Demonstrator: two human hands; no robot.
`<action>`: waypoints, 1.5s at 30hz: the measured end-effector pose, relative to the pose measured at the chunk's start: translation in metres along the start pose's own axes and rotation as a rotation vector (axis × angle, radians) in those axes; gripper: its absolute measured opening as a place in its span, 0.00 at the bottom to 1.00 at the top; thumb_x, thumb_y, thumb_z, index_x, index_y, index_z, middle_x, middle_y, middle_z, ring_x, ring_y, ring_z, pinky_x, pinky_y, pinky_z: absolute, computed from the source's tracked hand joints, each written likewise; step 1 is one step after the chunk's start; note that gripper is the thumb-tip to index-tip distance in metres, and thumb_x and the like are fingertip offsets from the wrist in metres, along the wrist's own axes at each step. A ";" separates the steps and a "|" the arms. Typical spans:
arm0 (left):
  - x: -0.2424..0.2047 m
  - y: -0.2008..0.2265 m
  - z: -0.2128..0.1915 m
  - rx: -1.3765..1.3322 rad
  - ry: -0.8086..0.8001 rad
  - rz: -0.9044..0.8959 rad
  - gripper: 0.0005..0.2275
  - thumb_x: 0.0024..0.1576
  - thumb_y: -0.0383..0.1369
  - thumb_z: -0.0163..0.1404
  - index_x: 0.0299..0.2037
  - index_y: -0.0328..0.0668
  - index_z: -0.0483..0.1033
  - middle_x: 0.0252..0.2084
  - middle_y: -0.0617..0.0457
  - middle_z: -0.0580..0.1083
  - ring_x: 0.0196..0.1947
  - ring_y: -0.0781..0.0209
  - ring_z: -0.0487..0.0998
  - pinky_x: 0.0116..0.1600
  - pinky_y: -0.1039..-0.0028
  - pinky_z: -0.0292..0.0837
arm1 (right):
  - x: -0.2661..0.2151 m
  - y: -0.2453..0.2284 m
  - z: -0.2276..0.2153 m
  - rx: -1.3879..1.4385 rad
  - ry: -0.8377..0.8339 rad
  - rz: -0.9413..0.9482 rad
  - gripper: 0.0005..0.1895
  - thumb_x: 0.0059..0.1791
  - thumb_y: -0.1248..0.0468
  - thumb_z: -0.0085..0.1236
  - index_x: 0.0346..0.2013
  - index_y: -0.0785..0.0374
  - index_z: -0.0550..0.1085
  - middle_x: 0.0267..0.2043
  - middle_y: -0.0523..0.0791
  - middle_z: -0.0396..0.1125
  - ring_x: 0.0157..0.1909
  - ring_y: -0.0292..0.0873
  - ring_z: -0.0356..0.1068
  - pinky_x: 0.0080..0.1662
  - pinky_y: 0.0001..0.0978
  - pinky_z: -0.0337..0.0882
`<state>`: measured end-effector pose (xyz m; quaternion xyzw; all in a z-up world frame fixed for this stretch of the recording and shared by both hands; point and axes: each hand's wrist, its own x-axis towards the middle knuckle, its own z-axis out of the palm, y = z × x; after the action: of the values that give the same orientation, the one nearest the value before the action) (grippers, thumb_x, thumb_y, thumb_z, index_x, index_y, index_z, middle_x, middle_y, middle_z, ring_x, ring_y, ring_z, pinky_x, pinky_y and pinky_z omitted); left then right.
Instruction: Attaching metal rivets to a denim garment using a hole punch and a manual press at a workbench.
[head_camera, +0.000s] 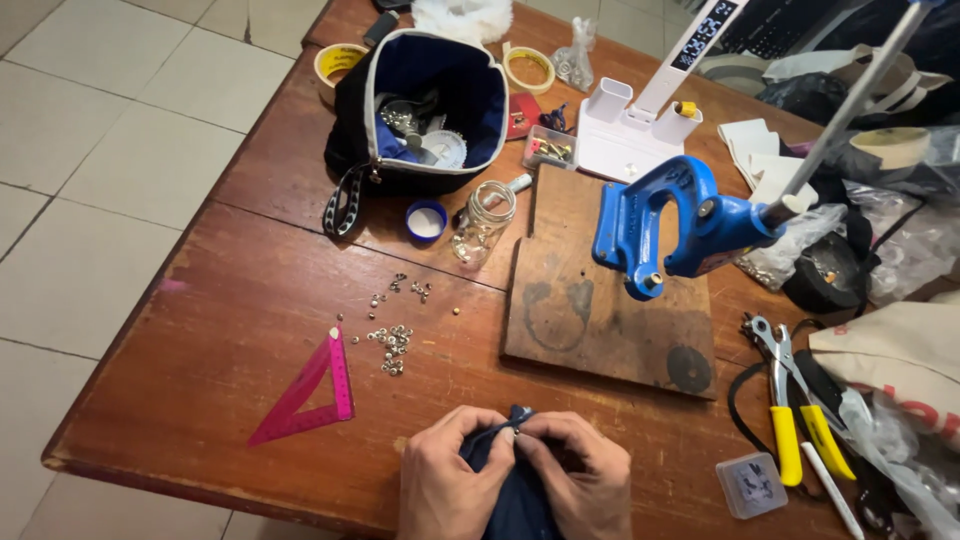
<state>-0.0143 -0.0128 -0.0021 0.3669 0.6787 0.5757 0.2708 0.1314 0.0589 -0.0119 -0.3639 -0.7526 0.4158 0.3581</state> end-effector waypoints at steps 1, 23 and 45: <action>-0.001 0.002 0.001 -0.017 0.010 -0.068 0.06 0.46 0.28 0.60 0.32 0.38 0.81 0.28 0.49 0.81 0.30 0.58 0.85 0.35 0.69 0.78 | -0.001 -0.002 0.003 -0.023 0.040 -0.011 0.06 0.42 0.75 0.66 0.33 0.68 0.79 0.35 0.46 0.77 0.37 0.39 0.78 0.40 0.27 0.76; -0.002 -0.012 0.005 -0.031 0.047 0.109 0.07 0.45 0.26 0.59 0.34 0.39 0.80 0.29 0.49 0.77 0.30 0.54 0.83 0.34 0.69 0.75 | -0.001 0.010 -0.004 0.035 -0.036 0.032 0.04 0.44 0.75 0.64 0.32 0.69 0.78 0.36 0.47 0.75 0.38 0.40 0.75 0.40 0.28 0.73; 0.003 0.001 0.001 -0.177 -0.206 0.056 0.05 0.51 0.27 0.59 0.35 0.35 0.81 0.29 0.52 0.80 0.31 0.64 0.83 0.38 0.73 0.78 | -0.006 0.020 -0.036 0.555 -0.079 0.345 0.08 0.47 0.76 0.64 0.41 0.72 0.77 0.44 0.47 0.71 0.46 0.39 0.71 0.49 0.31 0.72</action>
<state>-0.0152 -0.0094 -0.0016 0.4174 0.5834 0.6001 0.3541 0.1697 0.0749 -0.0164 -0.3580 -0.5512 0.6734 0.3383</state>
